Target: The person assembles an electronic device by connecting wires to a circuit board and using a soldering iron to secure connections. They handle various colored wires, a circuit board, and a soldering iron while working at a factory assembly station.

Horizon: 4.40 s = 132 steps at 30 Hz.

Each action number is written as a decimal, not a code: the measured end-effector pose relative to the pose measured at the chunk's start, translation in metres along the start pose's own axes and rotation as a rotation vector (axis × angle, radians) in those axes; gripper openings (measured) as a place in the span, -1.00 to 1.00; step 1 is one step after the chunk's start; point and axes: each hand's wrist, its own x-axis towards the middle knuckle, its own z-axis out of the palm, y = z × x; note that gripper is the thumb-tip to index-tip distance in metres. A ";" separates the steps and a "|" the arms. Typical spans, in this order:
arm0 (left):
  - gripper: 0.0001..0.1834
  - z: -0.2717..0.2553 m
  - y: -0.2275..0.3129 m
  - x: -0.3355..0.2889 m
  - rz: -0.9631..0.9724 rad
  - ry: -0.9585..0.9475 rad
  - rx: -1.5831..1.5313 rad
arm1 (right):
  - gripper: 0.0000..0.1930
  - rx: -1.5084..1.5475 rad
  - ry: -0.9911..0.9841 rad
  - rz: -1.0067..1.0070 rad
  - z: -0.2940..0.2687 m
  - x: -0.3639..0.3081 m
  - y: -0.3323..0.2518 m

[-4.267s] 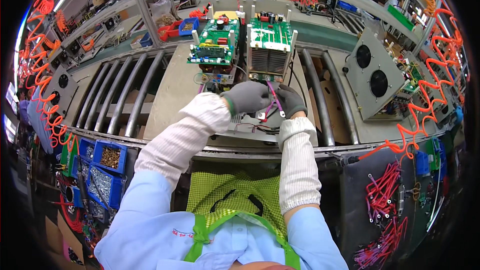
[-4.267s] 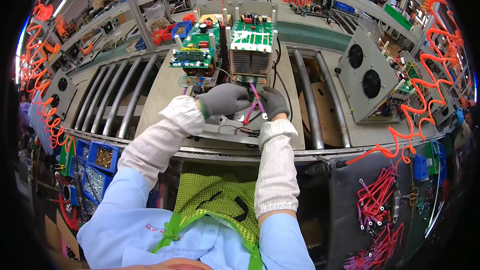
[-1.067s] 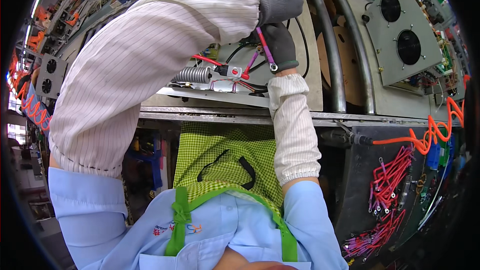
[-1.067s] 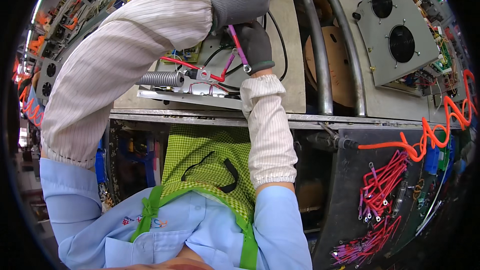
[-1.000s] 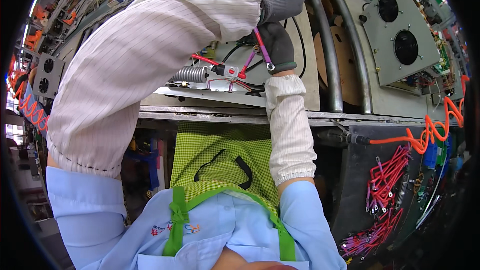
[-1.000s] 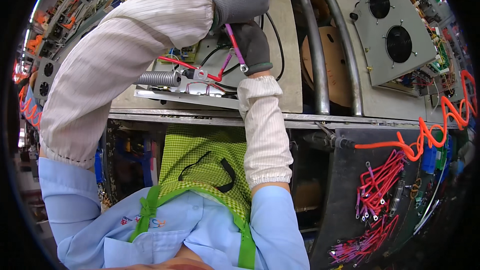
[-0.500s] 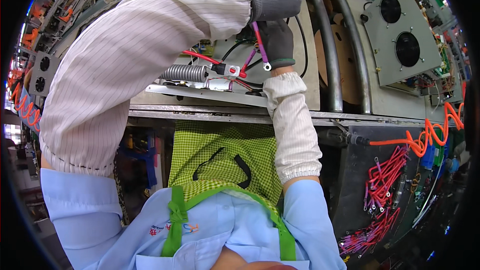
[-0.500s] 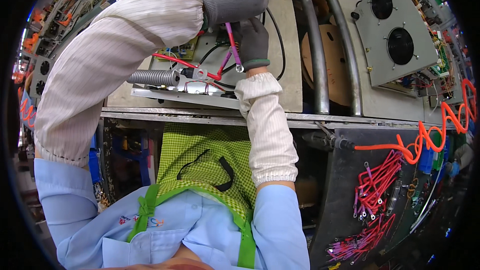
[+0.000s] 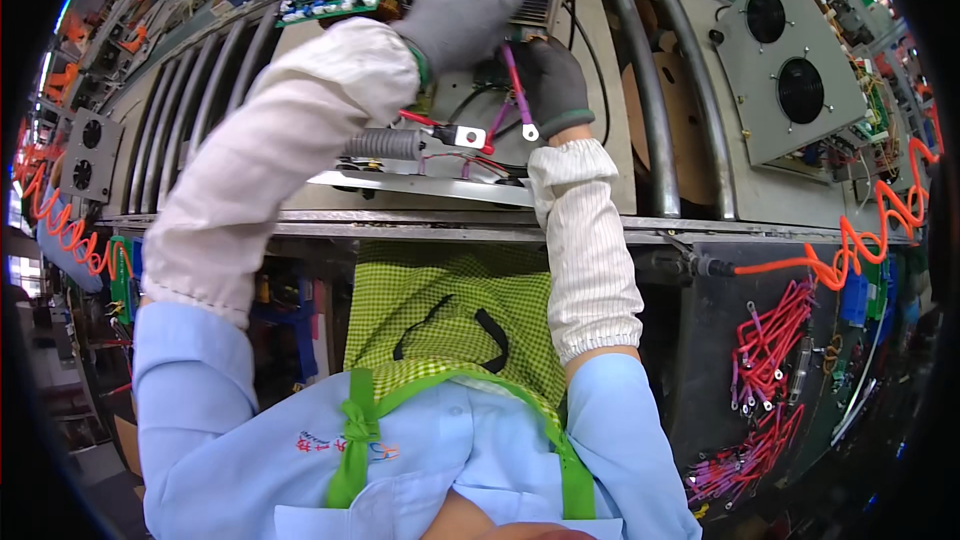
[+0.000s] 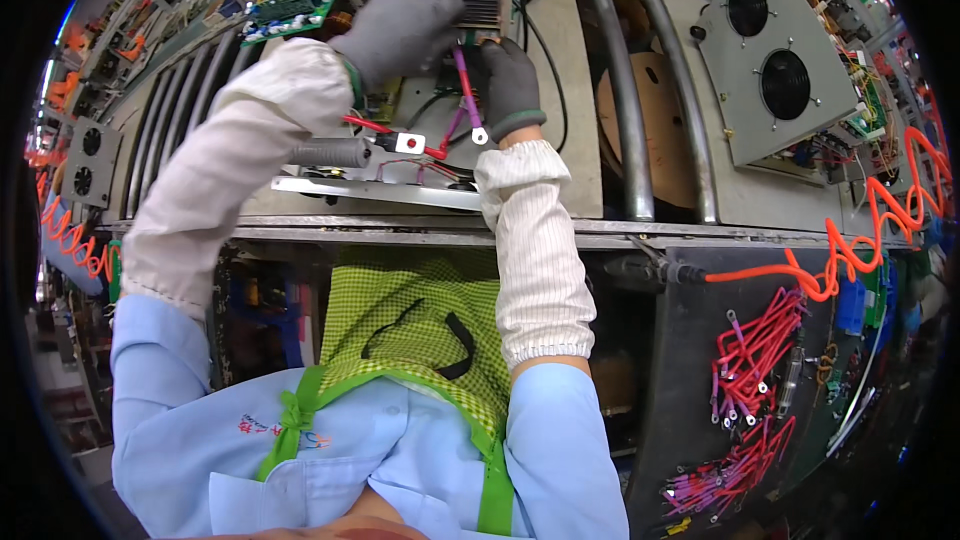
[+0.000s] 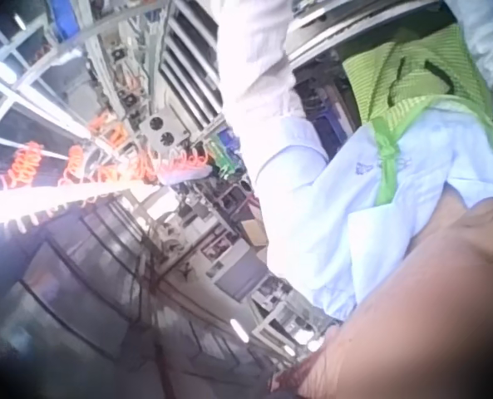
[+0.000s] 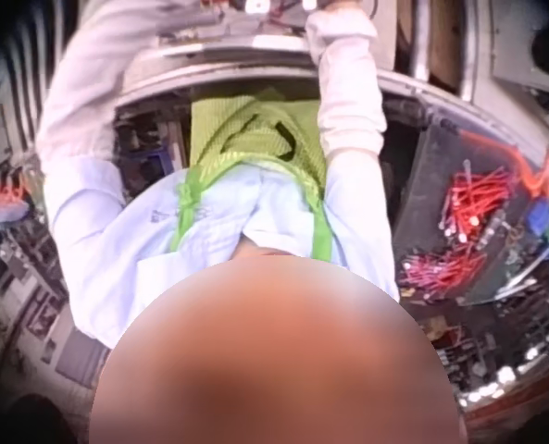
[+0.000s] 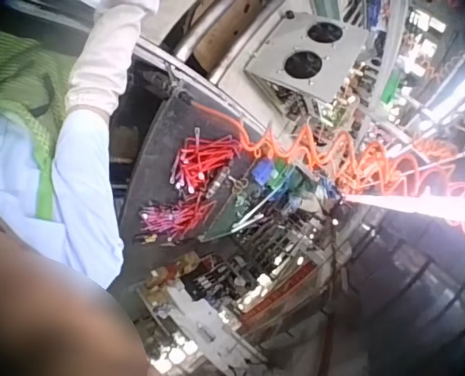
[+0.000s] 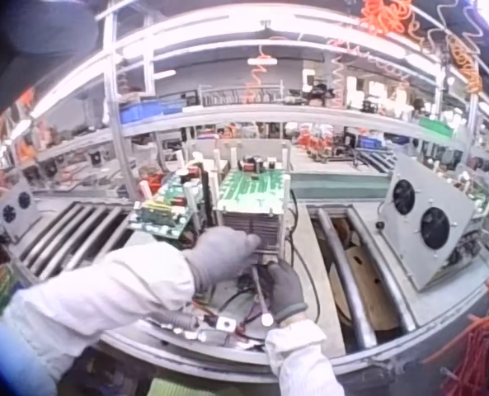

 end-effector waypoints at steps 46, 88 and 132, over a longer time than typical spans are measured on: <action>-0.70 -0.048 0.041 -0.074 0.071 -0.043 -1.139 | -0.69 0.401 -0.107 0.164 -0.023 0.006 0.044; -0.38 0.087 0.080 -0.002 -0.846 0.676 -1.269 | -0.75 -0.628 0.031 -0.170 -0.034 0.020 0.079; -0.32 0.100 0.078 0.004 -0.810 0.712 -1.236 | -0.77 -0.739 -0.014 -0.109 -0.026 0.016 0.054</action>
